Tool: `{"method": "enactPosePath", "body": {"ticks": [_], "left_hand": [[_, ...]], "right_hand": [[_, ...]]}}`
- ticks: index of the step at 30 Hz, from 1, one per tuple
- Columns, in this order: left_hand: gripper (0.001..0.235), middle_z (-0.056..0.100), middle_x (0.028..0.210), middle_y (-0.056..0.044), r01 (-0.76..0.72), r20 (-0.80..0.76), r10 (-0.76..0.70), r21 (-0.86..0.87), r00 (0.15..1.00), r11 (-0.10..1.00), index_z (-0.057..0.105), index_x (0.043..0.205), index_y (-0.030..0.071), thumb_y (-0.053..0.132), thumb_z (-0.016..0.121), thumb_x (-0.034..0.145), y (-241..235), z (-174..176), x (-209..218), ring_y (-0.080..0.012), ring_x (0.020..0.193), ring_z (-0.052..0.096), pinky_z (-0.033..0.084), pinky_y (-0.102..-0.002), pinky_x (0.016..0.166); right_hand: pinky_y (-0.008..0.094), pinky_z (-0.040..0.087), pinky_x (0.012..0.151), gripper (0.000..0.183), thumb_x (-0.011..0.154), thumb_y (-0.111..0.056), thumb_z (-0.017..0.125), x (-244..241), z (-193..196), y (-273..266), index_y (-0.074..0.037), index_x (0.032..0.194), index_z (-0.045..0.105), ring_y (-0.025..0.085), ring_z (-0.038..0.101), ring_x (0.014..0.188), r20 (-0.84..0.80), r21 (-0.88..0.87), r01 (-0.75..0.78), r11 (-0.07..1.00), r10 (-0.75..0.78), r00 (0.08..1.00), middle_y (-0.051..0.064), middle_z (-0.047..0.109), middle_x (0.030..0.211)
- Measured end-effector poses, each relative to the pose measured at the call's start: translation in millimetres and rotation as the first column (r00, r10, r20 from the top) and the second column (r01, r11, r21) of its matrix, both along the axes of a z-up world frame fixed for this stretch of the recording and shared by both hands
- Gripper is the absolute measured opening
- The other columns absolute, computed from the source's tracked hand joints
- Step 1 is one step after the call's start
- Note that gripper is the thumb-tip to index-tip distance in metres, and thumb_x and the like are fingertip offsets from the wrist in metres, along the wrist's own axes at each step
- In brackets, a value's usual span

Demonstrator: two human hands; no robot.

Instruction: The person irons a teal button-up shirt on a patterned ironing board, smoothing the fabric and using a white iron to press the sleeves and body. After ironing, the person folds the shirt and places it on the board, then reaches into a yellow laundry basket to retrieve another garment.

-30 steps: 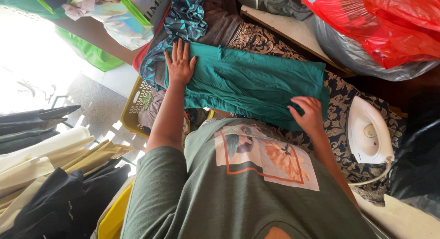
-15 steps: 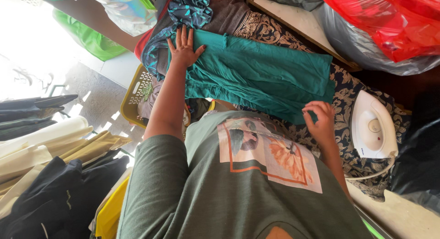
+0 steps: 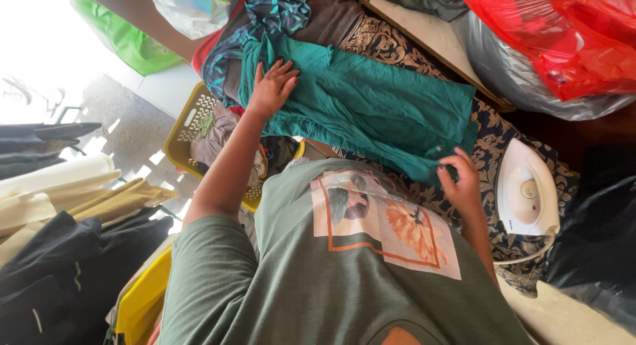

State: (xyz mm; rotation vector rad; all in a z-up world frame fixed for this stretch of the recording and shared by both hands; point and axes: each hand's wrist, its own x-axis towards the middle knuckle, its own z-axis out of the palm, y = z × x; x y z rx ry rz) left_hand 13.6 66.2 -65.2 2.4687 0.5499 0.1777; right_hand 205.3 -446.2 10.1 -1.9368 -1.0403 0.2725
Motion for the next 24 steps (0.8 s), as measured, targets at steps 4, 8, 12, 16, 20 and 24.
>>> {"method": "enactPosePath", "body": {"ticks": [4, 8, 12, 16, 20, 24], "left_hand": [[0.041, 0.062, 0.146, -0.01, -0.028, 0.116, 0.037, -0.078, 0.993, 0.997, 0.074, 0.123, 0.015, 0.047, 0.054, 0.107, 25.5, 1.4, -6.4, -0.0286, 0.145, 0.047, 0.017, -0.059, 0.124], [0.039, 0.068, 0.136, -0.007, -0.016, 0.015, 0.017, -0.064, 1.0, 0.998, 0.079, 0.108, 0.015, 0.05, 0.07, 0.094, 38.4, 15.9, -2.3, -0.0258, 0.138, 0.053, 0.015, -0.059, 0.123], [0.037, 0.072, 0.122, -0.007, 0.01, 0.068, -0.011, 0.02, 0.998, 1.0, 0.077, 0.108, 0.013, 0.038, 0.08, 0.081, 46.1, 13.6, 5.7, -0.0299, 0.125, 0.057, 0.014, -0.066, 0.114], [0.015, 0.073, 0.109, -0.005, -0.142, 0.006, 0.141, 0.021, 0.99, 0.99, 0.076, 0.1, 0.015, 0.027, 0.074, 0.091, 55.4, -8.1, 25.2, -0.0281, 0.118, 0.062, 0.018, -0.067, 0.117], [0.013, 0.072, 0.109, -0.004, -0.208, 0.022, 0.207, 0.084, 0.978, 0.975, 0.073, 0.101, 0.015, 0.025, 0.073, 0.093, 51.5, -11.2, 40.7, -0.0279, 0.118, 0.062, 0.021, -0.066, 0.117], [0.037, 0.062, 0.126, -0.011, -0.317, 0.167, 0.273, 0.36, 0.947, 0.877, 0.065, 0.126, 0.012, 0.017, 0.075, 0.091, 6.0, 0.9, 58.8, -0.0344, 0.123, 0.056, 0.024, -0.064, 0.119]], "right_hand": [[0.021, 0.042, 0.078, 0.007, 0.108, -0.002, 0.064, 22.8, -0.5, -8.6, -0.004, 0.115, 0.063, 0.006, 0.055, 0.085, -0.361, 0.088, 0.23, 0.969, -0.184, 0.914, 0.0, 0.062, 0.095], [0.02, 0.045, 0.081, 0.009, 0.105, 0.003, 0.067, 71.6, -3.8, -4.2, -0.002, 0.113, 0.066, 0.005, 0.057, 0.086, -0.527, 0.287, 0.39, 0.875, -0.196, 0.827, 0.0, 0.065, 0.097], [0.019, 0.048, 0.082, 0.009, 0.102, 0.002, 0.069, 95.3, -15.2, -4.8, -0.002, 0.11, 0.069, 0.006, 0.061, 0.087, -0.637, 0.221, 0.483, 0.847, -0.25, 0.73, 0.0, 0.068, 0.096], [0.021, 0.049, 0.083, 0.009, 0.101, 0.001, 0.071, 109.3, -39.5, -10.3, -0.002, 0.109, 0.07, 0.008, 0.063, 0.088, -0.701, 0.249, 0.462, 0.851, -0.171, 0.693, 0.002, 0.069, 0.097], [0.023, 0.052, 0.09, 0.011, 0.098, -0.002, 0.071, 131.8, -76.9, -6.7, -0.002, 0.109, 0.072, 0.011, 0.067, 0.097, -0.667, 0.154, 0.491, 0.857, -0.277, 0.692, 0.004, 0.072, 0.104], [0.026, 0.052, 0.097, 0.023, 0.097, -0.01, 0.078, 127.3, -96.9, 0.5, -0.004, 0.117, 0.068, 0.014, 0.066, 0.107, -0.519, 0.052, 0.437, 0.898, -0.35, 0.78, 0.005, 0.072, 0.114]]}}
